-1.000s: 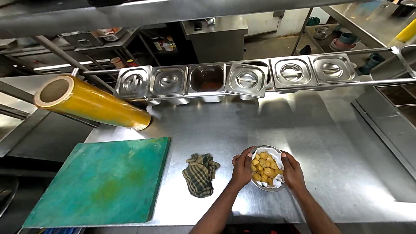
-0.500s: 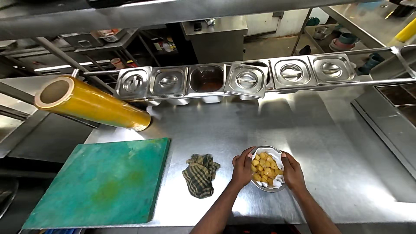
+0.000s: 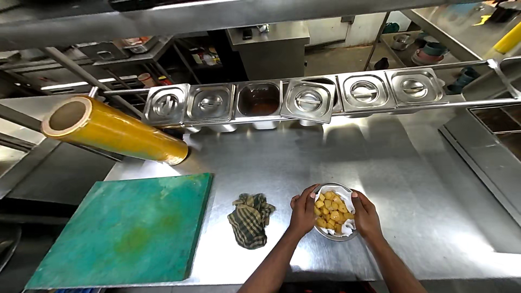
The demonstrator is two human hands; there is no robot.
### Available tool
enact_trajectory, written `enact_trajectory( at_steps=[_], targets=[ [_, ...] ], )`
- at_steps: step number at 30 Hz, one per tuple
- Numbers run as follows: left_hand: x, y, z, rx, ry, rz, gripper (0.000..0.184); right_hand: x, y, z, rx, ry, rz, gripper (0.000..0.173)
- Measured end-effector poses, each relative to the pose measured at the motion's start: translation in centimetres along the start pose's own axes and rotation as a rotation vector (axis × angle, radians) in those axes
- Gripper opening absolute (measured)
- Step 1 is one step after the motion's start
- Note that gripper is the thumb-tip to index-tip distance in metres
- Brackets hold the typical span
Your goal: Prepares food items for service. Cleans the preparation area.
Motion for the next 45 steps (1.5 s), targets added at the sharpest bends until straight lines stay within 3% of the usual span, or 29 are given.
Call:
enact_trajectory(
  at_steps=[5, 8, 14, 17, 27, 45],
  targets=[
    [1.8, -1.3, 0.8, 0.19, 0.048, 0.042, 0.043, 1.4, 1.0, -0.4, -0.16, -0.001, 0.008, 0.041],
    [0.3, -1.7, 0.9, 0.307, 0.069, 0.061, 0.045, -0.1, 1.3, -0.3, -0.361, 0.046, 0.031, 0.045],
    [1.7, -2.1, 1.2, 0.328, 0.103, 0.099, 0.044, 1.8, 2.0, -0.9, -0.41, 0.063, 0.007, 0.045],
    [0.9, -2.1, 1.7, 0.34, 0.092, 0.043, 0.046, 0.7, 2.0, -0.8, -0.395, 0.068, 0.02, 0.047],
    [1.8, -2.2, 1.7, 0.395, 0.149, 0.134, 0.044, 1.2, 2.3, -1.6, -0.419, 0.075, -0.026, 0.046],
    [0.5, -1.4, 1.4, 0.254, 0.032, 0.101, 0.044, -0.1, 1.7, -1.2, -0.362, 0.017, 0.015, 0.045]
  ],
)
Point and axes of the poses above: each hand's wrist, its own x-axis towards the middle knuckle, its own z-axis out of the back of the hand, y = z × x, the point moved 6 cm from there along x, towards the middle knuckle, and after that the axes turned 13 degrees about x, right-handed, at the moved point
